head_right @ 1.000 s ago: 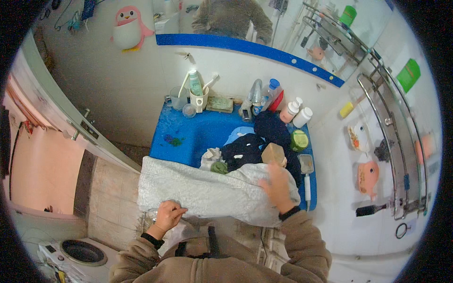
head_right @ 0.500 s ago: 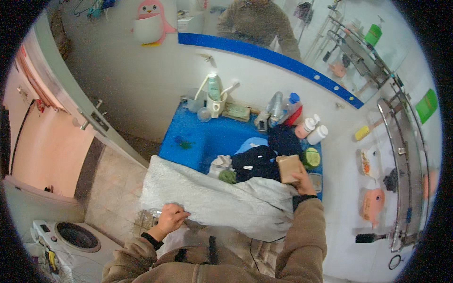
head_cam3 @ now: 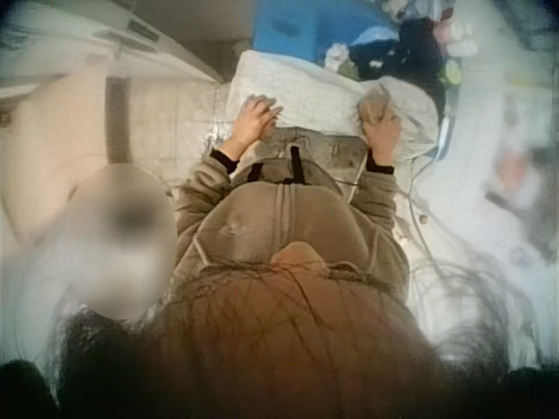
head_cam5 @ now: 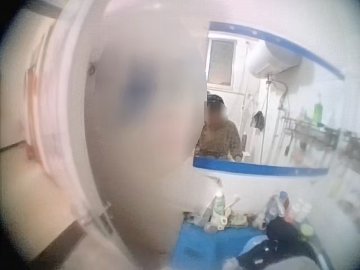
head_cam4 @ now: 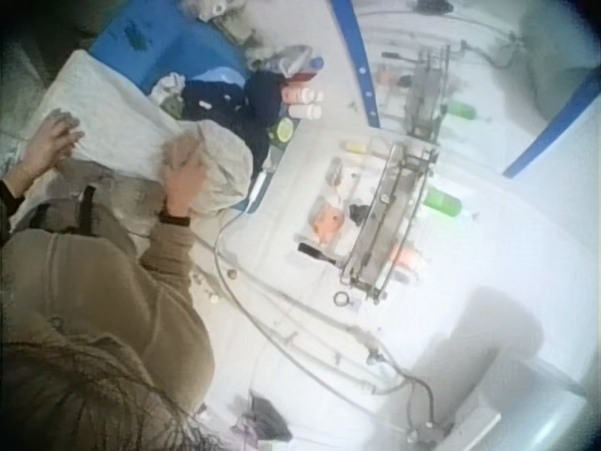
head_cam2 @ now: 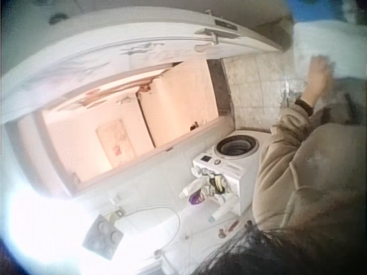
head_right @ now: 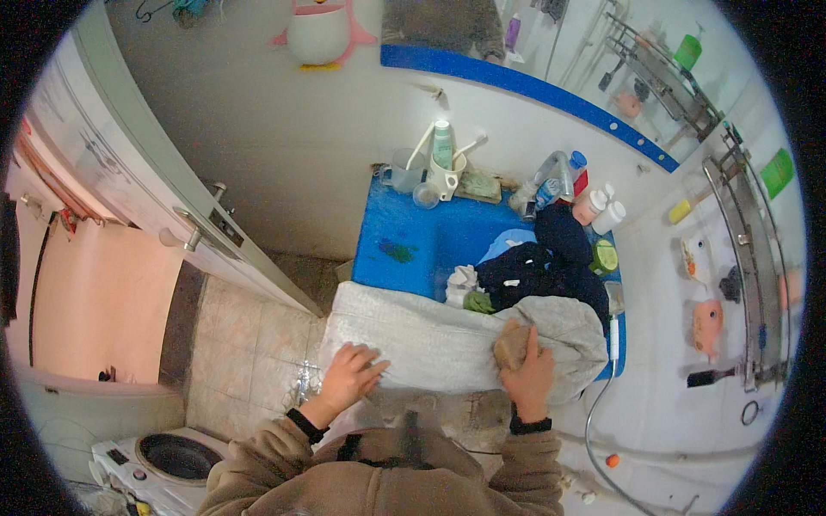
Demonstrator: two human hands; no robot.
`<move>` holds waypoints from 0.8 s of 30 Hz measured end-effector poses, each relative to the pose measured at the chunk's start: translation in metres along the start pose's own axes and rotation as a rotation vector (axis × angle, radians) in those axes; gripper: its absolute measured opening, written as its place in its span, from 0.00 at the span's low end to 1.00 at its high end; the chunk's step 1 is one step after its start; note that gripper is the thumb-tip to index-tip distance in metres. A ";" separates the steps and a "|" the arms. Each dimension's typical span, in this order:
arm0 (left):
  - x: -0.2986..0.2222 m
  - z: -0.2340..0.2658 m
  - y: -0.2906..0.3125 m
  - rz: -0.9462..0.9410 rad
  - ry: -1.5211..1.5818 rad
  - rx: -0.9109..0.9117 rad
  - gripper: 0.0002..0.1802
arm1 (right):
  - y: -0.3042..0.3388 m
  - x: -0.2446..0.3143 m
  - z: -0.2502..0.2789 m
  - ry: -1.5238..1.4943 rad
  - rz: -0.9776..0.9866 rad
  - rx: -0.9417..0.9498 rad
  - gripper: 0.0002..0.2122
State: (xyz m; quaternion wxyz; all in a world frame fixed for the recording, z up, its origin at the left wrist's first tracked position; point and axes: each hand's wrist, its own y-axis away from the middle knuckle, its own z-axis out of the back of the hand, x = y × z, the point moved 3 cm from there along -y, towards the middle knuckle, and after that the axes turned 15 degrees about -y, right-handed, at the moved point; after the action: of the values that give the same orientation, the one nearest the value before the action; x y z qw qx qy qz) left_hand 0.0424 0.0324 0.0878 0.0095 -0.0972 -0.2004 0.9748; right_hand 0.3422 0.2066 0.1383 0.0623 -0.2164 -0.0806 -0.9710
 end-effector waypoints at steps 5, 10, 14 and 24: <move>0.026 -0.021 0.003 -0.177 0.235 -0.116 0.16 | 0.017 0.059 -0.010 -0.334 0.028 -0.062 0.40; 0.039 -0.036 0.011 -0.166 0.431 -0.178 0.11 | 0.068 0.163 -0.091 -0.211 0.504 0.095 0.39; 0.042 -0.039 0.010 -0.203 0.374 -0.197 0.12 | 0.063 0.159 -0.086 0.042 0.536 -0.019 0.38; 0.046 -0.045 0.009 -0.232 0.333 -0.191 0.11 | 0.002 -0.003 0.021 -0.095 -0.070 -0.327 0.42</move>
State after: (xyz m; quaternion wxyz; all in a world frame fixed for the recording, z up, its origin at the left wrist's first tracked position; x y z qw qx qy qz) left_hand 0.0062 0.0445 0.0352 0.1453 -0.2338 -0.2971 0.9143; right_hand 0.3542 0.2090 0.1558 -0.0117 -0.2661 0.0680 -0.9615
